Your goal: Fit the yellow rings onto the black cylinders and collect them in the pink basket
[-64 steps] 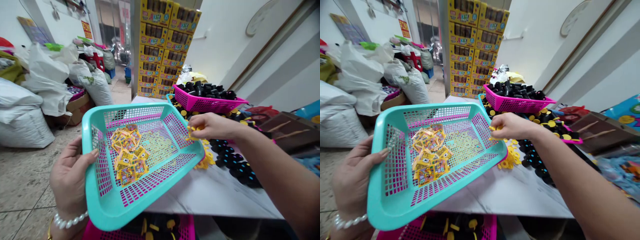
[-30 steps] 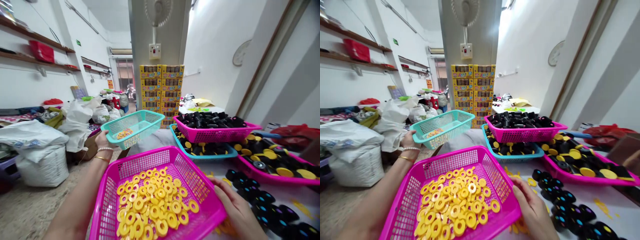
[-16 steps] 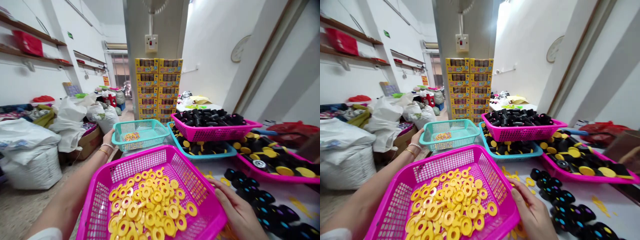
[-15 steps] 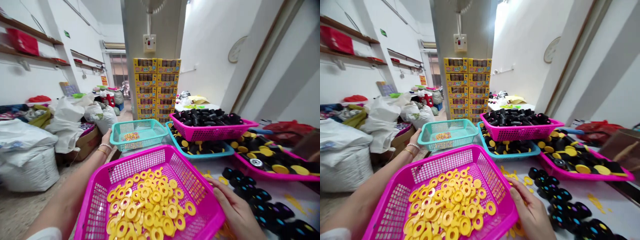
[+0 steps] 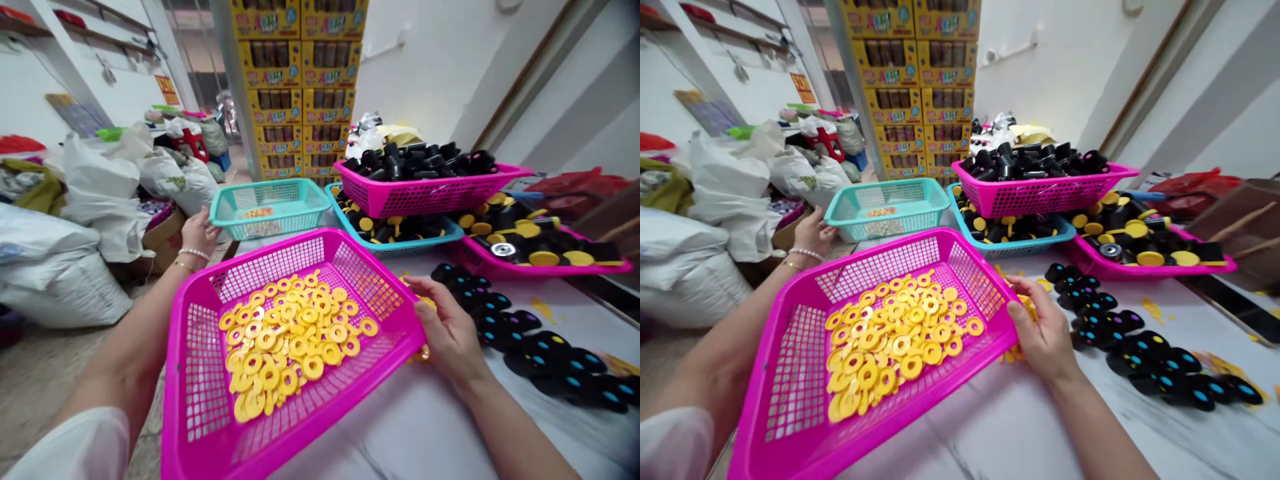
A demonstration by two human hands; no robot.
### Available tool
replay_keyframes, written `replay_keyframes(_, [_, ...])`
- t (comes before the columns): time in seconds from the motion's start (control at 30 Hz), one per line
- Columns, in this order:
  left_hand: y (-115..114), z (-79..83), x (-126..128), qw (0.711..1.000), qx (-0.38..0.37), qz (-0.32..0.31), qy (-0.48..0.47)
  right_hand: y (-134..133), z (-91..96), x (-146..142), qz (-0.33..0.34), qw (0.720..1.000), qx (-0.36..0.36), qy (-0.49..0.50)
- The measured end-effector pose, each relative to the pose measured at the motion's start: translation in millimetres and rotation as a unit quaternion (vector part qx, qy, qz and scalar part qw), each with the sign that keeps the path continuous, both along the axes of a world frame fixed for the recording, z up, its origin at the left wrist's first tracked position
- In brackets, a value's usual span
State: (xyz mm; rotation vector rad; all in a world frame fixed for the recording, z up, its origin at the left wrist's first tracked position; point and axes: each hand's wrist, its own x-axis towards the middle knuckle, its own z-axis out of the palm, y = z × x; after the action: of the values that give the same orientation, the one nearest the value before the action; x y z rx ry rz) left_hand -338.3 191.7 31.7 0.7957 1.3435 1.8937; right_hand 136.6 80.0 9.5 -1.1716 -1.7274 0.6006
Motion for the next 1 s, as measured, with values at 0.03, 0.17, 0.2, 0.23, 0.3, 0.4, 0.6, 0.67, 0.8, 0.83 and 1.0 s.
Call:
replay_keyframes(0.03, [-2.0,2.6,0.7,1.0,-0.011,-0.003,-0.016,-0.5,0.2,-0.3,0.0,1.0,-0.004,0.001])
replay_keyframes(0.17, [-35.2,12.5,9.4,0.996,-0.055,-0.025,-0.068,-3.5,3.1,2.1,-0.02,0.999,0.02,-0.038])
replay_keyframes(0.2, [-51.9,13.5,14.8,0.995,-0.06,-0.044,-0.072,-4.1,4.2,2.8,-0.018,0.998,0.032,-0.049])
replay_keyframes(0.23, [-71.6,13.9,21.2,0.992,-0.066,-0.073,-0.075,-4.5,5.3,3.2,-0.009,0.997,0.044,-0.06])
replay_keyframes(0.3, [-117.2,14.3,35.7,0.976,-0.084,-0.182,-0.084,-4.6,6.8,2.8,0.024,0.994,0.066,-0.082])
replay_keyframes(0.4, [-186.6,20.2,59.3,0.936,-0.174,-0.286,-0.106,-3.7,5.8,0.3,0.061,0.988,0.083,-0.111])
replay_keyframes(0.6, [-275.8,37.8,107.8,0.956,-0.223,-0.129,-0.143,-6.8,1.4,-7.0,0.062,0.985,0.121,-0.102])
replay_keyframes(0.67, [-291.1,33.4,119.2,0.968,-0.209,-0.056,-0.129,-10.4,3.4,-11.2,0.046,0.982,0.159,-0.089])
replay_keyframes(0.8, [-300.2,20.3,135.0,0.975,-0.183,0.039,-0.121,-18.8,8.3,-19.1,0.06,0.976,0.198,-0.071])
replay_keyframes(0.83, [-298.1,19.1,138.6,0.975,-0.177,0.04,-0.129,-20.3,8.9,-20.1,0.077,0.976,0.193,-0.071])
replay_keyframes(1.0, [-281.1,19.0,159.9,0.98,-0.122,0.025,-0.152,-21.3,5.9,-20.9,0.204,0.967,0.125,-0.09])
